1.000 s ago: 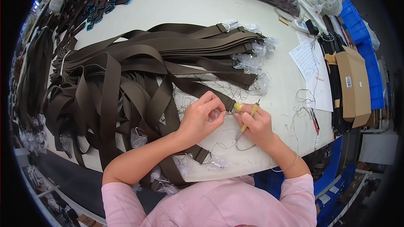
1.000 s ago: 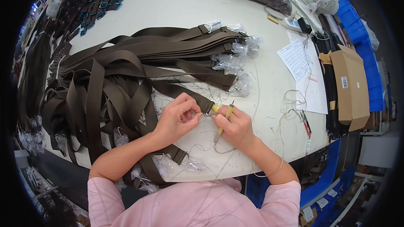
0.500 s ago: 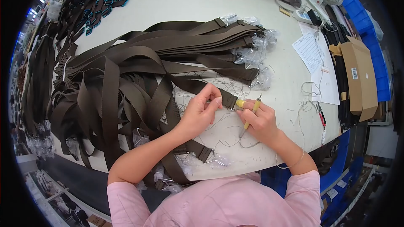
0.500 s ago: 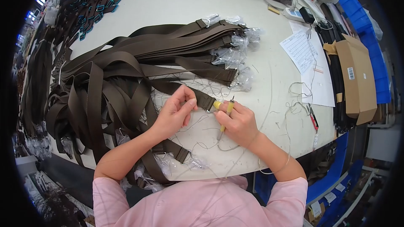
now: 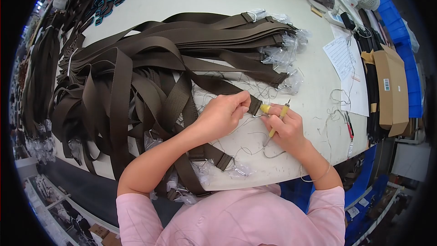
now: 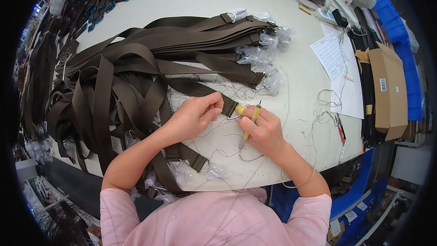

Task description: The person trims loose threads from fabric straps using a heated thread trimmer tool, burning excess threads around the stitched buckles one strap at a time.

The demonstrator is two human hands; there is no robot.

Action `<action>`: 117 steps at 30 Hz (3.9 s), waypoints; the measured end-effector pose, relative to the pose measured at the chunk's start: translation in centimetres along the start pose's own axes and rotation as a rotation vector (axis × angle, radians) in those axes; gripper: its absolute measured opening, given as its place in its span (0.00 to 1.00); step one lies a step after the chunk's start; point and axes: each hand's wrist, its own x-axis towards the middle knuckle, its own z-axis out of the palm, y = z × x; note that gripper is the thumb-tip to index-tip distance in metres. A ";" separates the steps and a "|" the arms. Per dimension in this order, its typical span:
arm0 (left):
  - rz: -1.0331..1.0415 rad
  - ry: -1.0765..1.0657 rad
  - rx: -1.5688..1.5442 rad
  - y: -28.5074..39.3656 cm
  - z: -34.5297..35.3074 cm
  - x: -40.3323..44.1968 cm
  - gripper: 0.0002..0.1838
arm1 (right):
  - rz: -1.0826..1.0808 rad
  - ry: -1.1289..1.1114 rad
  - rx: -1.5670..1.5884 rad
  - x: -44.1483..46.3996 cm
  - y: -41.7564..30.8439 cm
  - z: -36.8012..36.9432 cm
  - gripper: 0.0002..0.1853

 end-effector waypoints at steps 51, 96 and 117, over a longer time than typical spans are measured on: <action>0.243 0.178 0.186 -1.1 2.4 0.4 0.10 | 0.029 -0.073 0.085 0.3 0.1 -1.3 0.09; -0.074 0.125 -0.268 -0.7 0.4 1.3 0.10 | 0.852 0.041 0.859 3.7 -0.7 1.1 0.22; 0.341 0.429 0.215 -0.6 1.0 0.7 0.13 | 0.575 0.519 0.808 3.5 1.8 -0.9 0.18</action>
